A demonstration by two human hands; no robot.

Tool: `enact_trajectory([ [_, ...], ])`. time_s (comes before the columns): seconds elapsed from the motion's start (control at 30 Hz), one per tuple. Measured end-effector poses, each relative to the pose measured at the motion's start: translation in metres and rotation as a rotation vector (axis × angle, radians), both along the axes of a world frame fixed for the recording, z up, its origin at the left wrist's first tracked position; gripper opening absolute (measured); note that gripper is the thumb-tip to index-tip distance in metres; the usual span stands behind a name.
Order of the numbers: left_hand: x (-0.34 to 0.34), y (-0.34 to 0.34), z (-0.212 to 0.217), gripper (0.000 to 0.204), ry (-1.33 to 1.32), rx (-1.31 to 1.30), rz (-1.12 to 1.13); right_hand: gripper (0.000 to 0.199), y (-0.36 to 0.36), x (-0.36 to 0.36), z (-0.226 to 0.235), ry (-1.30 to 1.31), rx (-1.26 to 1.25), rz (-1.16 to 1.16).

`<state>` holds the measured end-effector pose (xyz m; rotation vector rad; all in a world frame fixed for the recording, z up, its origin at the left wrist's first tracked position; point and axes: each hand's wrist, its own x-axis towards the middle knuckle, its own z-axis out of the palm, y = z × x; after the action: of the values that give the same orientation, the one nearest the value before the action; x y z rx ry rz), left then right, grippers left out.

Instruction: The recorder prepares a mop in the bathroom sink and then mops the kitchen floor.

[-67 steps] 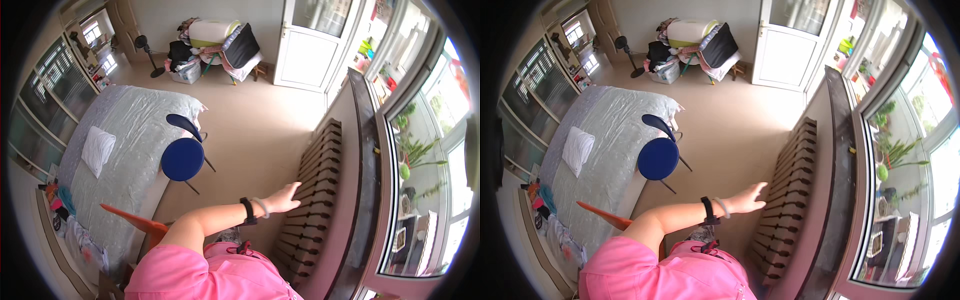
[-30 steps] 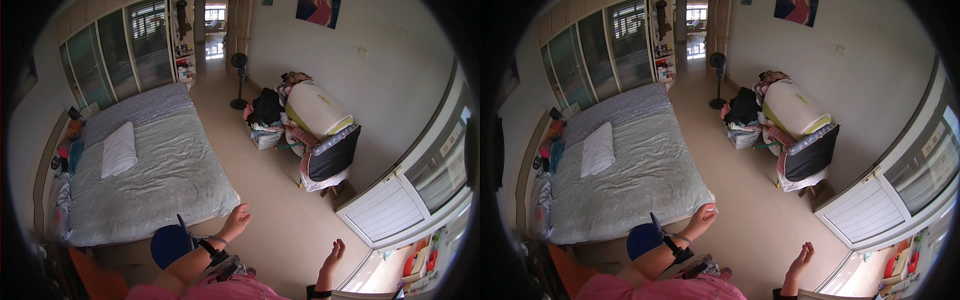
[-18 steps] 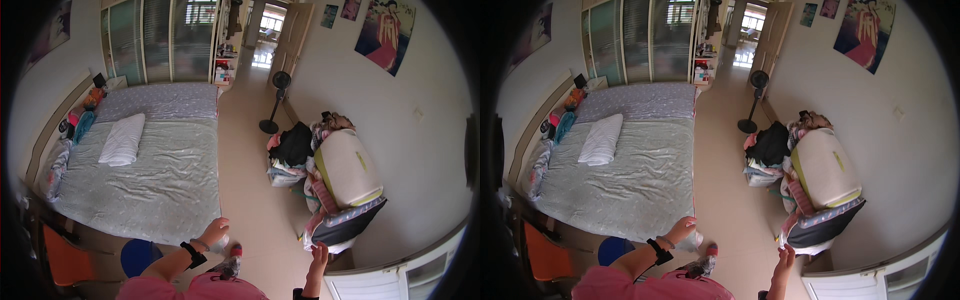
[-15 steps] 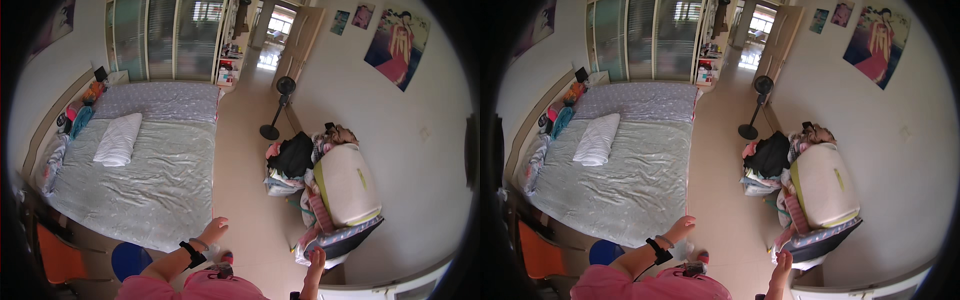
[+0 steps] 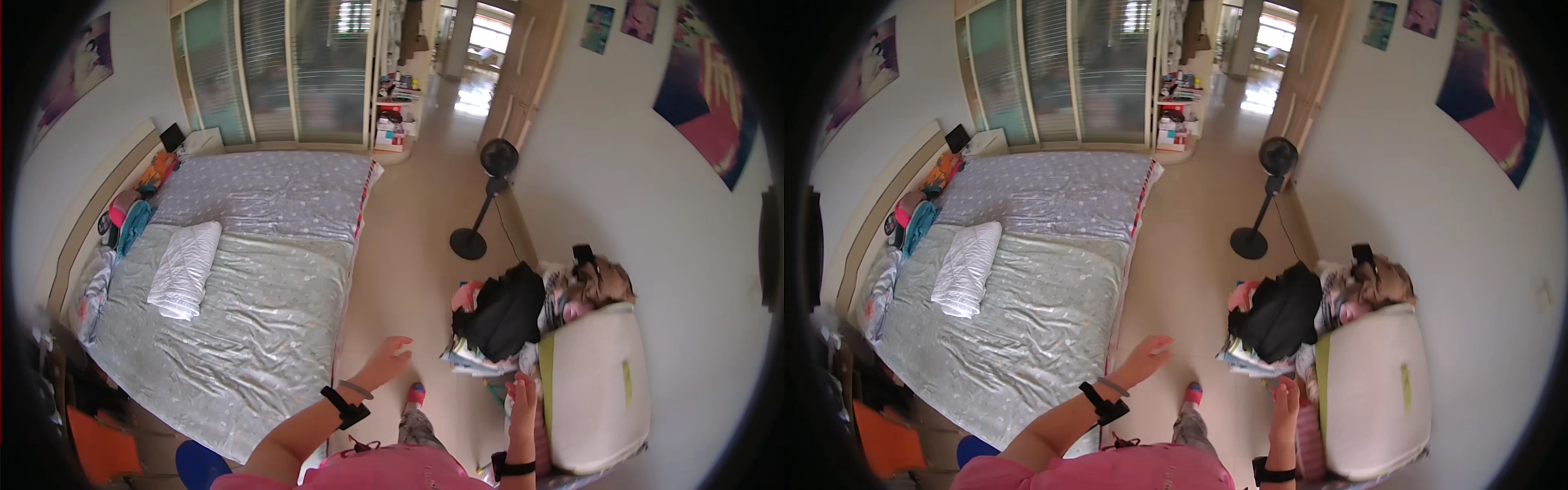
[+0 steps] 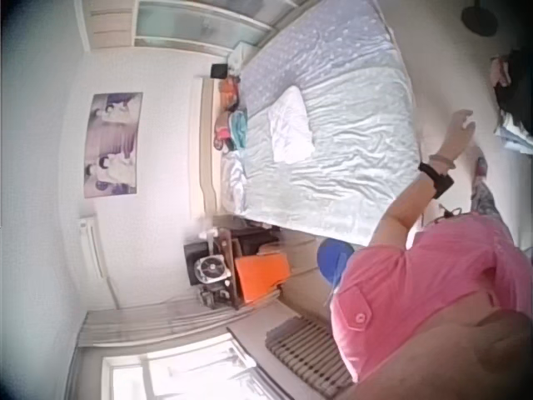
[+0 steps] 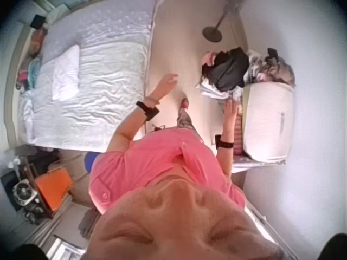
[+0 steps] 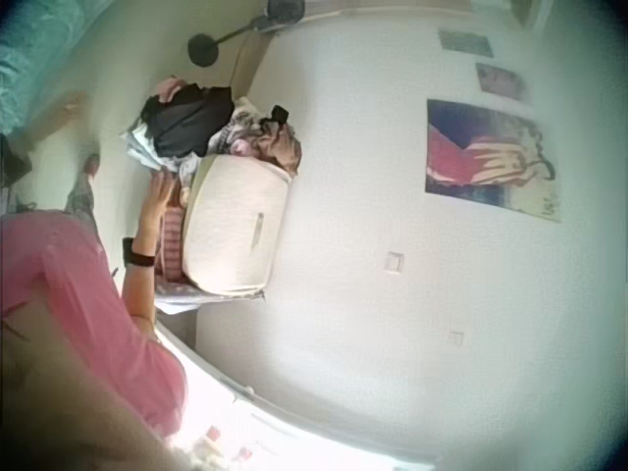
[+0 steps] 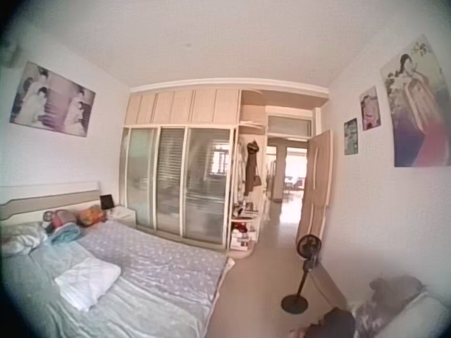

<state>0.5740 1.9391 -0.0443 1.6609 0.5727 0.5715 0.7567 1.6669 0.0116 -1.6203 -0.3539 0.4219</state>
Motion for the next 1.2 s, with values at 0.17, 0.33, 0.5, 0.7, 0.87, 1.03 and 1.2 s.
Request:
enact_trajectory([
  [0.17, 0.064, 0.095, -0.003, 0.034, 0.203, 0.061, 0.186, 0.028, 0.119, 0.139, 0.009, -0.004, 0.011, 0.058],
  [0.33, 0.093, 0.167, 0.023, 0.037, 0.267, -0.016, 0.366, 0.027, 0.264, 0.218, 0.007, 0.037, -0.004, 0.320],
  [0.5, 0.111, 0.253, -0.001, 0.038, 0.316, -0.106, 0.497, 0.034, 0.413, 0.255, 0.007, 0.163, 0.022, 0.497],
  [0.7, 0.177, 0.411, -0.011, 0.040, 0.253, -0.138, 0.629, 0.031, 0.575, 0.344, 0.004, 0.087, 0.023, 0.537],
  [0.87, 0.269, 0.577, 0.001, 0.035, 0.212, -0.217, 0.544, 0.030, 0.698, 0.428, 0.039, -0.008, -0.060, 0.465],
  [1.03, 0.422, 0.708, 0.015, 0.034, 0.134, -0.185, 0.377, 0.032, 0.795, 0.510, 0.037, -0.044, -0.011, 0.368],
  [1.2, 0.613, 0.806, 0.045, 0.033, 0.026, -0.010, 0.031, 0.033, 0.879, 0.615, 0.010, 0.069, 0.000, 0.307],
])
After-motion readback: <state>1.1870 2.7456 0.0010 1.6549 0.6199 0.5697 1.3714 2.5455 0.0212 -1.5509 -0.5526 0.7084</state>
